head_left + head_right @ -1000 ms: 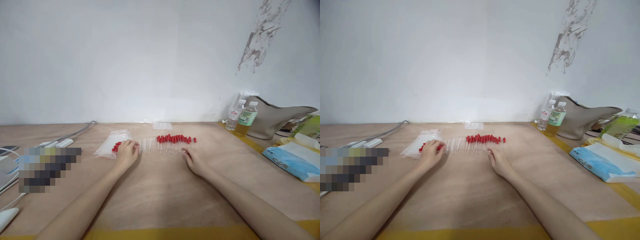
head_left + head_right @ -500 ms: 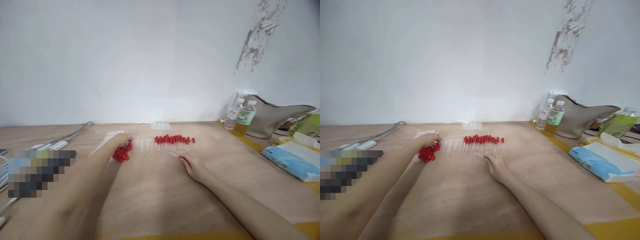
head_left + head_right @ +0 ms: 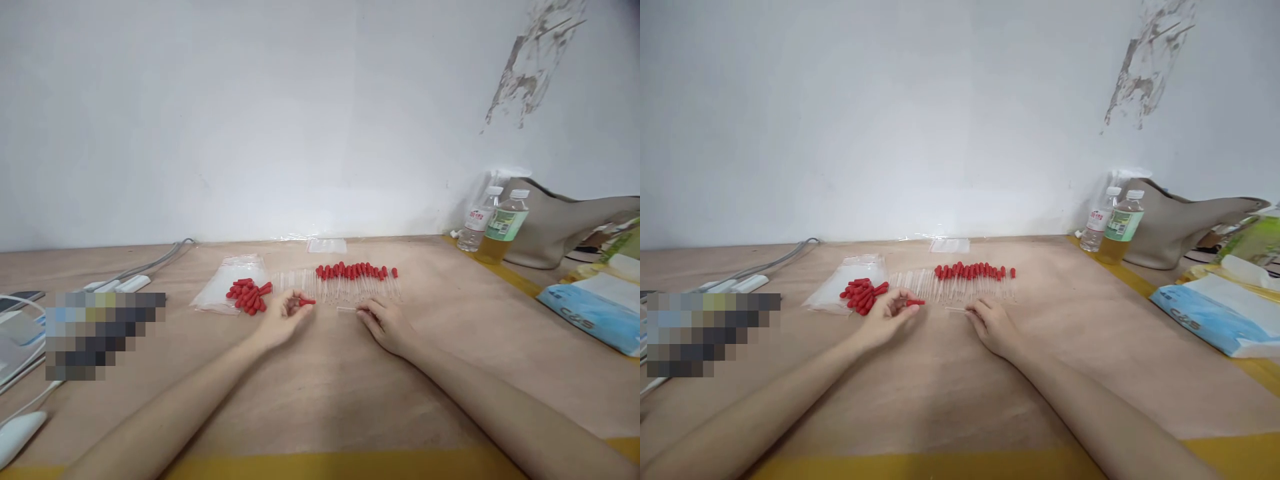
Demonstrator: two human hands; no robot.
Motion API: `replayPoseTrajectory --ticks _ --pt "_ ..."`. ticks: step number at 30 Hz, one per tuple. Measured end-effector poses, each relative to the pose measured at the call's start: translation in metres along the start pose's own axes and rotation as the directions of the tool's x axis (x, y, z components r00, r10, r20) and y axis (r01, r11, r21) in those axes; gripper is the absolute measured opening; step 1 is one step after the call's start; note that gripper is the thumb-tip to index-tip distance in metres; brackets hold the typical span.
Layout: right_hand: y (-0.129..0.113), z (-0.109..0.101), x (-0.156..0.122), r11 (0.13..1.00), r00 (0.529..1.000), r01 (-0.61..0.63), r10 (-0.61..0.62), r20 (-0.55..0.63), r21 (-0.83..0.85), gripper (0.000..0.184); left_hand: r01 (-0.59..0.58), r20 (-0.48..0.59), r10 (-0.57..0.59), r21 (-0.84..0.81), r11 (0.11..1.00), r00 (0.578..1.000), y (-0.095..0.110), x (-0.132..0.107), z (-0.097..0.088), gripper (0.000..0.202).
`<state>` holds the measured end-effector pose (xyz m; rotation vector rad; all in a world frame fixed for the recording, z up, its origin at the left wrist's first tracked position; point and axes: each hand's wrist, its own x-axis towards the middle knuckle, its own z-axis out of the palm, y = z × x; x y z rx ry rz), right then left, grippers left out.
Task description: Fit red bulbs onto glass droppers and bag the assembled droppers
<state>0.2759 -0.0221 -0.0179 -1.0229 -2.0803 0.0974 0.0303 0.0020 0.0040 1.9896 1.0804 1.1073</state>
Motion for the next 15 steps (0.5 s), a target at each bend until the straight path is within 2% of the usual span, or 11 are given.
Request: replayPoseTrajectory --ticks 3,8,15 --pt "-0.006 0.005 0.003 1.0 1.0 0.0 0.0 -0.017 -0.003 0.021 0.021 0.048 -0.02 -0.03 0.999 0.999 -0.006 -0.013 0.017 0.021" --pt "-0.015 0.014 0.007 0.998 0.998 0.056 -0.055 0.006 -0.023 0.02 0.0 0.078 0.002 -0.03 1.0 0.997 -0.006 -0.016 0.019 0.014" --pt "-0.017 0.02 0.009 0.996 0.996 0.085 -0.085 -0.011 0.013 0.018 -0.104 0.066 0.092 0.192 0.976 0.994 0.0 -0.016 0.015 0.012"
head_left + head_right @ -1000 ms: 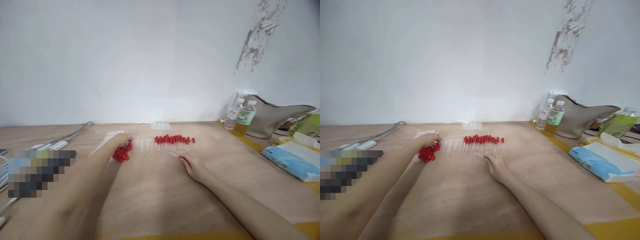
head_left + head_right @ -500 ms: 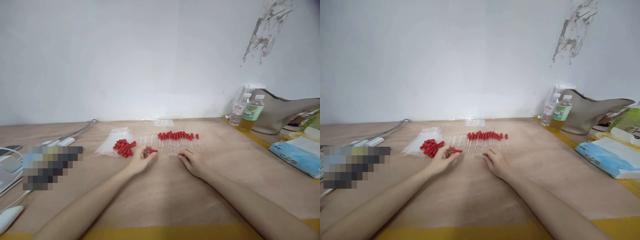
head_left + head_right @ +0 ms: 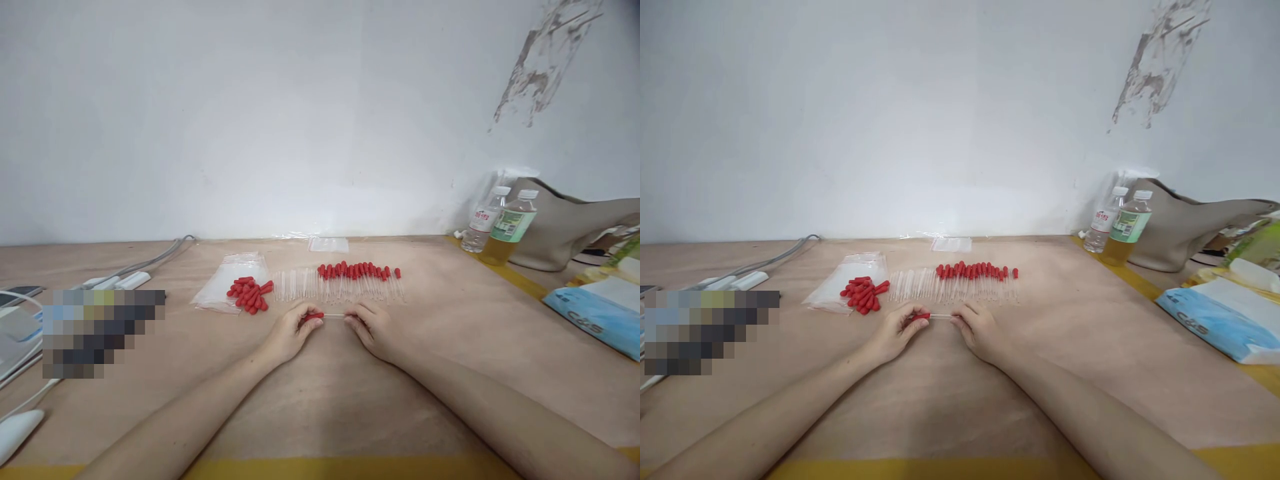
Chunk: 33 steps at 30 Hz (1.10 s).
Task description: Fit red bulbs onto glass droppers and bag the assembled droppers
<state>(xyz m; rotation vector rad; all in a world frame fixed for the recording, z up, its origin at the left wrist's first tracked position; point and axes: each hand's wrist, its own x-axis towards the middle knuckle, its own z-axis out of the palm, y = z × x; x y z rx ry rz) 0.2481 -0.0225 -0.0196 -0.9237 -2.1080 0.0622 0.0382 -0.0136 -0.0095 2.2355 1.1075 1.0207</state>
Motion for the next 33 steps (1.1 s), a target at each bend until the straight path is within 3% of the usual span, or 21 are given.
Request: replayPoseTrajectory --ticks 9,19,27,33 --pt "0.003 0.0 -0.002 1.0 0.998 0.02 -0.02 0.063 0.001 0.02 -0.079 0.046 0.077 0.046 0.996 0.996 0.003 -0.001 0.0 0.014" --pt "0.008 -0.004 0.001 1.0 0.98 0.03 -0.031 0.198 0.009 0.02 -0.091 0.206 0.079 0.049 0.995 0.975 0.011 -0.005 -0.005 0.017" --pt "0.0 -0.007 -0.001 0.998 0.967 -0.045 0.055 0.248 -0.048 0.021 -0.223 0.188 0.184 0.211 0.952 0.965 0.007 -0.009 -0.004 0.019" --pt "-0.006 -0.01 0.001 0.993 0.947 -0.078 0.101 0.304 -0.087 0.022 -0.273 0.218 0.222 0.242 0.931 0.951 0.006 -0.009 -0.004 0.019"
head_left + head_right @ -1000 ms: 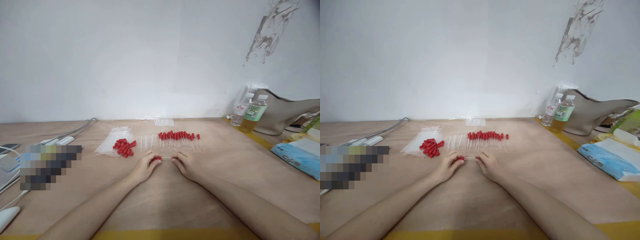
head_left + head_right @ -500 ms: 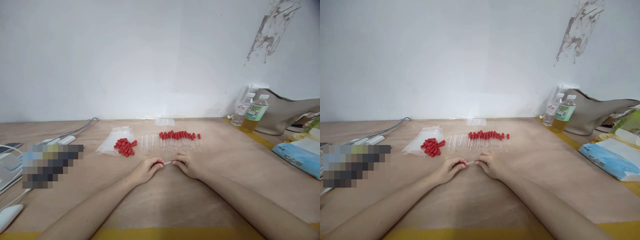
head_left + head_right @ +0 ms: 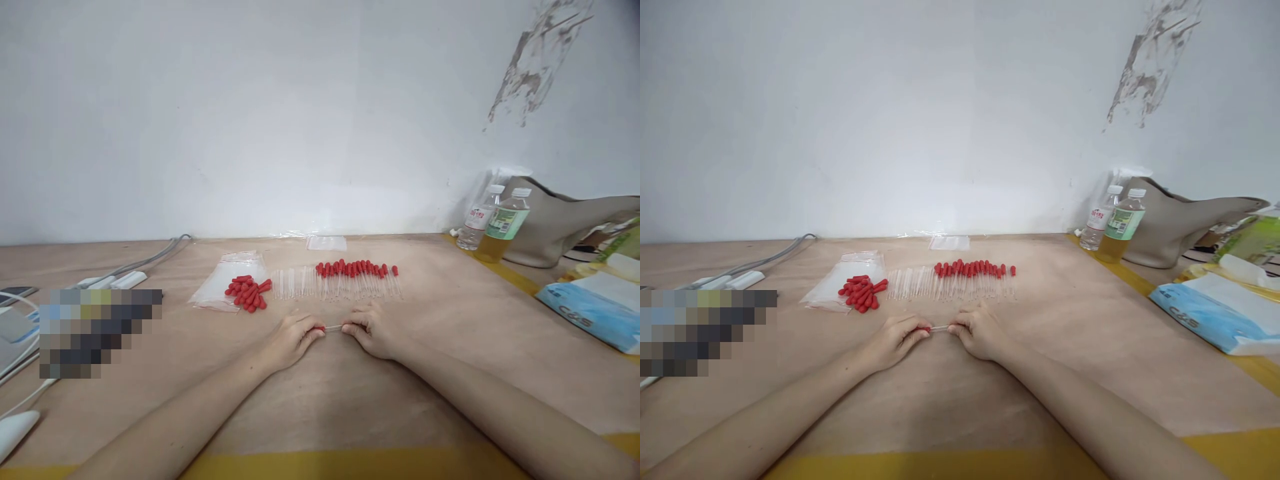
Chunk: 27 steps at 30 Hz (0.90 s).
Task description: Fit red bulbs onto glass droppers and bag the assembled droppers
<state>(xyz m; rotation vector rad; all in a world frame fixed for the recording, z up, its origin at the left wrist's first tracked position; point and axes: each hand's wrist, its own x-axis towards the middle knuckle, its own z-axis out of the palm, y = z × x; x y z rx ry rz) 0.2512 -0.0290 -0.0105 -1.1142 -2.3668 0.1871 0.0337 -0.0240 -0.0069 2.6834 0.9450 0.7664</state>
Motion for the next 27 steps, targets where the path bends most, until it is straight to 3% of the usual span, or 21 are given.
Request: replayPoseTrajectory --ticks 8,19,27 --pt "-0.006 -0.005 0.004 0.996 0.997 -0.014 0.022 0.078 -0.092 0.029 0.006 -0.035 -0.006 -0.008 1.0 0.999 0.0 0.001 0.001 0.019" --pt "-0.012 0.003 0.009 0.987 1.0 0.01 -0.005 0.029 -0.162 0.032 -0.002 -0.015 0.002 0.014 1.0 1.0 0.0 0.006 0.004 0.021" --pt "-0.014 0.0 0.013 0.999 0.998 -0.004 0.007 0.069 -0.039 0.036 -0.01 -0.044 0.011 0.021 1.0 0.999 -0.004 0.008 0.003 0.021"
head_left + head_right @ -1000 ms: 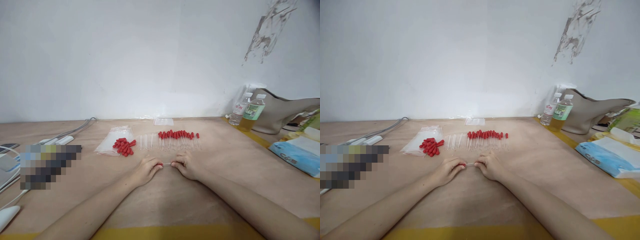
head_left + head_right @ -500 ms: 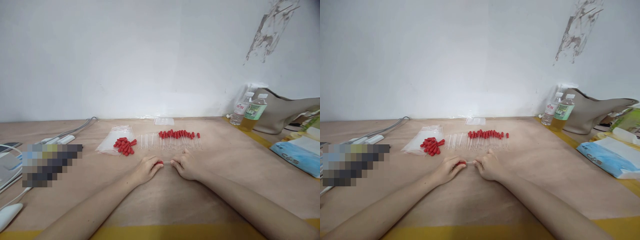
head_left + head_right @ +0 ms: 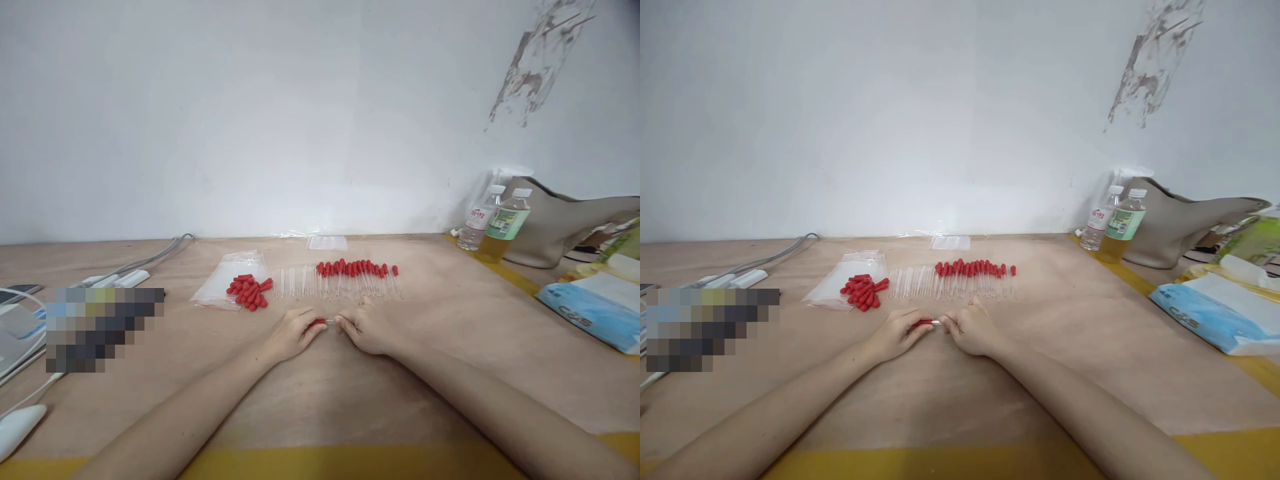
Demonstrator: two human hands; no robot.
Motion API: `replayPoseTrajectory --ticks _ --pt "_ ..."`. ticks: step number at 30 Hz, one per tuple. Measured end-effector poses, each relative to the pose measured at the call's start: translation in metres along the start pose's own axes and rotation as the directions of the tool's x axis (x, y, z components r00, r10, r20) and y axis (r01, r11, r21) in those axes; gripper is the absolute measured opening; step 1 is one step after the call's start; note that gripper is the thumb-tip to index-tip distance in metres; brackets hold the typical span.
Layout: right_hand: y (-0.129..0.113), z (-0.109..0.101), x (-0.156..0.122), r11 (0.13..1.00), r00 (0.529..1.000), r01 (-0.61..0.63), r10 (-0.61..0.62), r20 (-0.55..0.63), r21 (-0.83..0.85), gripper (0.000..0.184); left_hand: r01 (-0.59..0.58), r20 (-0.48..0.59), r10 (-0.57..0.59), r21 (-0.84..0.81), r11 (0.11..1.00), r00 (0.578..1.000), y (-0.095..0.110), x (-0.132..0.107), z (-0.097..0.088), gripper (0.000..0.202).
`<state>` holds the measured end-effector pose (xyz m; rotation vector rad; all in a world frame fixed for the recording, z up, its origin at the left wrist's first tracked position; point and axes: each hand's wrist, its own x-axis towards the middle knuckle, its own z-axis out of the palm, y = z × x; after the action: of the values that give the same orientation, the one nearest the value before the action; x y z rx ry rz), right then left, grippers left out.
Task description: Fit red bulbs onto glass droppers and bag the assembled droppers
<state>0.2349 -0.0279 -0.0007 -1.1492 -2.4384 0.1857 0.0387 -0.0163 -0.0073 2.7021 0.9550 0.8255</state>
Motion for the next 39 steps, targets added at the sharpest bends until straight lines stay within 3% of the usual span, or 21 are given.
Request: replayPoseTrajectory --ticks 4,7,9,12,14,18,25,32,39 --pt "0.002 -0.009 0.0 0.999 0.994 -0.036 0.036 -0.099 0.003 0.03 0.031 -0.086 -0.034 -0.035 0.999 0.996 0.0 0.0 -0.008 0.023" --pt "0.02 -0.021 0.002 0.977 0.963 -0.192 0.206 -0.173 0.091 0.029 0.107 -0.106 -0.113 -0.06 0.992 0.988 -0.004 -0.002 -0.012 0.04" --pt "0.041 -0.032 0.005 0.934 0.913 -0.329 0.352 -0.205 0.138 0.032 0.136 -0.101 -0.142 -0.061 0.989 0.985 -0.008 -0.004 -0.012 0.042" --pt "0.079 -0.047 0.011 0.811 0.76 -0.563 0.583 -0.289 0.156 0.026 0.144 -0.09 -0.149 -0.067 0.987 0.985 -0.013 -0.005 -0.009 0.038" --pt "0.101 -0.051 0.015 0.752 0.698 -0.651 0.647 -0.308 0.105 0.024 0.146 -0.072 -0.15 -0.067 0.987 0.986 -0.014 -0.005 -0.008 0.033" --pt "0.122 -0.04 0.022 0.732 0.69 -0.679 0.66 -0.297 0.049 0.024 0.169 -0.038 -0.17 -0.025 0.985 0.985 -0.013 -0.003 -0.008 0.025" --pt "0.127 -0.026 0.022 0.749 0.698 -0.661 0.636 -0.329 0.045 0.023 0.157 -0.008 -0.158 -0.01 0.987 0.987 -0.011 -0.002 -0.011 0.016" --pt "0.15 -0.038 0.002 0.645 0.584 -0.761 0.729 -0.358 0.072 0.019 0.135 -0.014 -0.136 -0.031 0.99 0.991 -0.011 -0.001 -0.01 0.014" --pt "0.152 -0.032 0.003 0.641 0.586 -0.764 0.738 -0.335 0.077 0.015 0.137 -0.012 -0.137 -0.032 0.99 0.99 -0.013 -0.001 -0.01 0.013"
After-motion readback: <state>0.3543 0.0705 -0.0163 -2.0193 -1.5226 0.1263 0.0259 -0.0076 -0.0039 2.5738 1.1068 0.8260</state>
